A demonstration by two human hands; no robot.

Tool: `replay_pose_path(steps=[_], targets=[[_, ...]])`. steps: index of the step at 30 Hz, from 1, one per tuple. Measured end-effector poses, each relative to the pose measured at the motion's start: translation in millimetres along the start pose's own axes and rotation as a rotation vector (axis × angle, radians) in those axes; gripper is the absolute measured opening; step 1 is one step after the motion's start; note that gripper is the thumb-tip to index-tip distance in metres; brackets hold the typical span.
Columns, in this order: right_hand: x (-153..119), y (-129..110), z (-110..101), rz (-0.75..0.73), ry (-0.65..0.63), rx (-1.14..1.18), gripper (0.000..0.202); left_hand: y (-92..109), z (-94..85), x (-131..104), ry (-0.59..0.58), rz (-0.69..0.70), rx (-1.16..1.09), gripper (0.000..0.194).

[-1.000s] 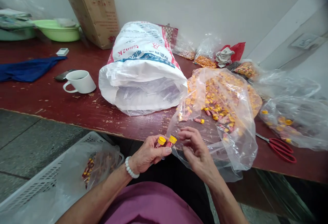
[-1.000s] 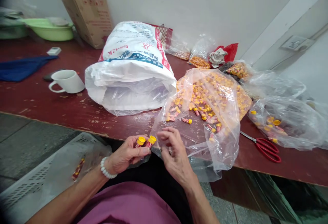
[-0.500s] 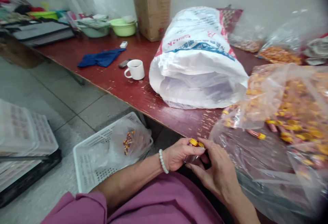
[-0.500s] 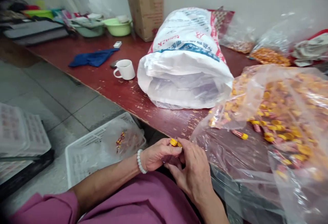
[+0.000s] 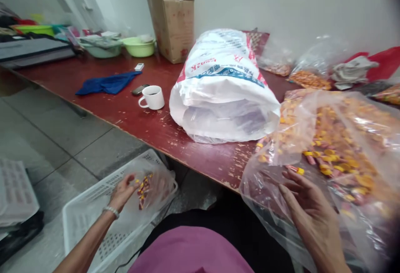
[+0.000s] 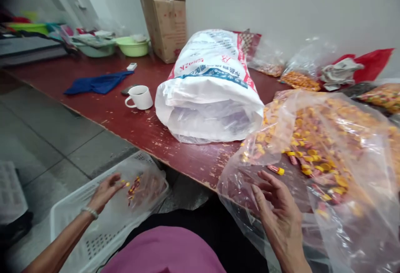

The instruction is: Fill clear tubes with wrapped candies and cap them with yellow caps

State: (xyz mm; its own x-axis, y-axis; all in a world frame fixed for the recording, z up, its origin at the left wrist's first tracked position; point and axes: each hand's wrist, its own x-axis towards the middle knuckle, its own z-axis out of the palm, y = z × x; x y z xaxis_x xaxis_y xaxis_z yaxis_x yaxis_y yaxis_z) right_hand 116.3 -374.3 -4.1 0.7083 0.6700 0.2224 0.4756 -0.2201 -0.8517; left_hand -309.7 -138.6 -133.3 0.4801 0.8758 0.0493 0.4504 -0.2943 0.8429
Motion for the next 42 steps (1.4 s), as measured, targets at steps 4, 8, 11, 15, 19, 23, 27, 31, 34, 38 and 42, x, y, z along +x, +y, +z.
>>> replay_pose_path(steps=[4, 8, 11, 15, 19, 23, 27, 31, 34, 38, 42], targets=[[13, 24, -12, 0.047, 0.048, -0.040, 0.046, 42, 12.1, 18, 0.420, -0.023, 0.286, 0.025], [44, 56, -17, -0.050, 0.084, -0.385, 0.038, 158, 61.3, 73, 0.360, 0.363, 0.236, 0.020], [65, 76, -14, -0.146, 0.132, -0.628, 0.038, 229, 118.9, 132, 0.160, 0.550, 0.247, 0.022], [77, 86, -9, -0.121, 0.130, -0.652, 0.031, 276, 197.9, 207, -0.068, 0.563, 0.464, 0.043], [77, 85, -14, -0.121, 0.096, -0.585, 0.022, 284, 240.5, 251, -0.168, 0.522, 0.545, 0.042], [72, 81, -23, -0.058, 0.140, -0.458, 0.025, 271, 236.9, 259, -0.203, 0.430, 0.612, 0.036], [56, 61, -23, 0.040, 0.176, -0.275, 0.039, 255, 206.0, 247, -0.235, 0.406, 0.667, 0.035], [32, 12, -10, 0.127, 0.157, 0.148, 0.038, 243, 173.9, 230, -0.298, 0.458, 0.729, 0.040], [17, -25, 6, 0.105, 0.132, 0.359, 0.031, 238, 159.1, 221, -0.273, 0.485, 0.793, 0.037], [8, -49, 26, 0.019, 0.104, 0.433, 0.027, 243, 145.9, 202, -0.169, 0.494, 0.850, 0.025], [6, -51, 36, -0.005, 0.074, 0.424, 0.028, 255, 131.6, 158, -0.148, 0.662, 0.662, 0.019]])
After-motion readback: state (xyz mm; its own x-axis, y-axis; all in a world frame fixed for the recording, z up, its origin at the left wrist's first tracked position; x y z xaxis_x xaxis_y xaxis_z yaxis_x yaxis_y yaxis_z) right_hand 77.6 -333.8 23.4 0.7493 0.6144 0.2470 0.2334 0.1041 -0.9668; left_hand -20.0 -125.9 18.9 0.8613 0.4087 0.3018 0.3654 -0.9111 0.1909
